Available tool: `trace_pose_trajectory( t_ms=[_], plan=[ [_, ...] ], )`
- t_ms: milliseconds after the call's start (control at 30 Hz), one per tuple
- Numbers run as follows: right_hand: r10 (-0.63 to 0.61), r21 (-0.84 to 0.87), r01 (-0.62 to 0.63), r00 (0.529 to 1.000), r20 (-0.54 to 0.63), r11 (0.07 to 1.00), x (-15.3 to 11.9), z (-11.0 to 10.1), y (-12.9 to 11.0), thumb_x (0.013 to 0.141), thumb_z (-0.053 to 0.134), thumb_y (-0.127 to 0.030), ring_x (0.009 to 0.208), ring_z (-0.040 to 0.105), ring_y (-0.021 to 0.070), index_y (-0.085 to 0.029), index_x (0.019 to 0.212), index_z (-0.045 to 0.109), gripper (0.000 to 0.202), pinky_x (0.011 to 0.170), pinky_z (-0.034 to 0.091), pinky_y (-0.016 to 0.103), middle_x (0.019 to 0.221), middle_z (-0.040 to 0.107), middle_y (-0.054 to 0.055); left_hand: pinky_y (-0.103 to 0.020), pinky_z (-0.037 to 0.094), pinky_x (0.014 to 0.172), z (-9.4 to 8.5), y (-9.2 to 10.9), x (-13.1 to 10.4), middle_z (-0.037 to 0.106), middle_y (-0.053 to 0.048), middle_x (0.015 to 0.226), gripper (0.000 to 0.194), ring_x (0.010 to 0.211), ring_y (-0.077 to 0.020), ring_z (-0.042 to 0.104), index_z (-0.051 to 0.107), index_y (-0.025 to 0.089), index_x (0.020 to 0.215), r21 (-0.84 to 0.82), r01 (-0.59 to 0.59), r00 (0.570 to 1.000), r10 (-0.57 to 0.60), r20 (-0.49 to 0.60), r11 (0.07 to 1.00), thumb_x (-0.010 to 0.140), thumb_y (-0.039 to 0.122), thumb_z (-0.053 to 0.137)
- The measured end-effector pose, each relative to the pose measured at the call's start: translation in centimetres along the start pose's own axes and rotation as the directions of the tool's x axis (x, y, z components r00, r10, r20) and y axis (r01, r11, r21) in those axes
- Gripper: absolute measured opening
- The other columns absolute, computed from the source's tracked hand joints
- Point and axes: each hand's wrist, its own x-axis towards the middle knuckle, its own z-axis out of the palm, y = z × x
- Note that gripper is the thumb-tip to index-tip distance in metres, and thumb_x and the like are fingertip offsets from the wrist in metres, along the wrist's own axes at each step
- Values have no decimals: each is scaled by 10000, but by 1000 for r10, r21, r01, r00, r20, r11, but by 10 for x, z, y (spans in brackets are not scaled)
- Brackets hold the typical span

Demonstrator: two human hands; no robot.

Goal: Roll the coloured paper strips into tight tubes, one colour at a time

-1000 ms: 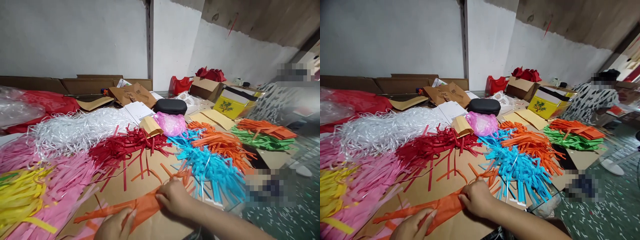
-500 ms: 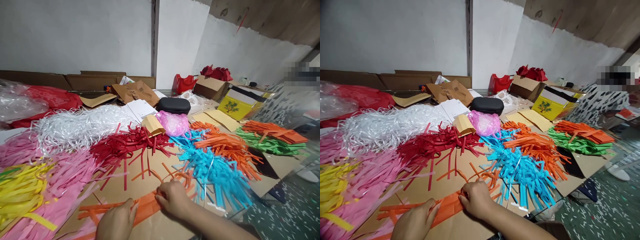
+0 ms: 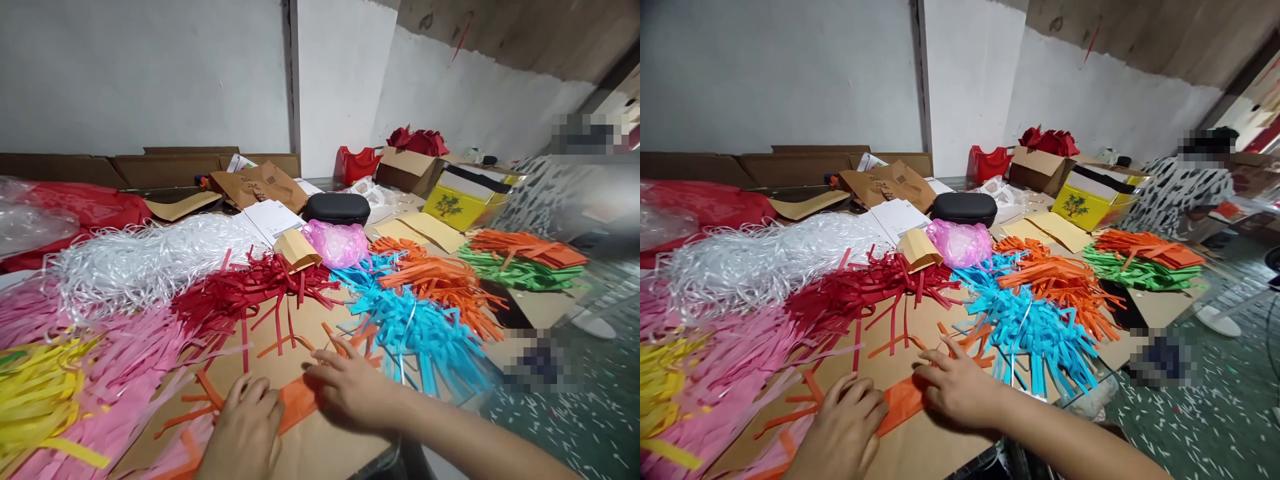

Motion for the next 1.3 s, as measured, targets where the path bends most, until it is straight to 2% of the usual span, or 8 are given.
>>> trace_pose_trajectory(
  t_ms=[100,300,433,667,800,1000,1167,1300],
  plan=[
    [83,87,-81,996,-19,993,4,4,8,1018,558,-284,1249,528,221,-208,928,693,179,1207,135,510,1237,709,8,-576,269,1112,4,15,-3,760,-118,936,339,1019,-320,605,791,151,923,80,72,997,-69,-44,994,774,442,704],
    [106,-14,-108,988,-109,994,20,5,-15,1001,562,-260,1157,543,271,-186,1233,612,248,1094,261,511,1252,685,106,-574,309,1099,27,15,-9,729,-52,843,154,897,-271,624,763,205,898,74,149,980,-138,-142,986,835,193,623],
    [67,-77,-71,996,-50,994,19,28,-18,998,553,-198,762,551,202,-172,943,661,124,818,352,393,820,696,42,-577,299,1107,31,6,-16,738,-50,820,196,902,-264,644,748,203,827,-34,153,961,-157,-229,988,846,127,569],
    [291,297,-267,956,-40,917,3,39,11,926,713,-274,903,614,182,-207,909,703,69,829,309,364,952,742,5,-557,208,1146,34,-16,-30,767,-24,837,356,928,-241,670,745,245,843,-140,75,927,-121,-356,987,887,91,427],
    [336,357,-311,942,-7,881,5,34,18,828,834,-314,855,621,179,-195,868,704,181,787,325,341,873,726,-6,-407,245,1028,27,-38,-30,737,97,846,120,858,-164,673,685,322,914,-132,-57,948,12,-317,990,900,241,598],
    [309,416,-267,951,-34,869,0,34,28,856,819,-266,881,638,169,-204,832,716,122,825,345,339,892,751,-16,-385,255,975,20,-52,-29,717,119,831,59,851,-156,656,669,343,901,-101,-127,961,97,-257,987,916,308,625],
    [239,312,-188,962,-134,931,-8,29,18,743,872,-484,1010,580,241,-235,1036,695,424,874,324,401,1105,713,27,-470,211,1116,35,-43,-31,734,65,770,370,876,-182,627,730,384,861,-213,-83,898,-20,-439,973,1014,292,405],
    [22,50,-13,980,-196,999,-8,30,5,992,616,-288,916,566,188,-218,956,659,90,818,302,402,1038,740,-13,-449,145,1202,44,-38,-37,784,6,819,470,943,-191,611,776,345,910,-126,-109,864,32,-502,986,1053,368,329]
  ],
)
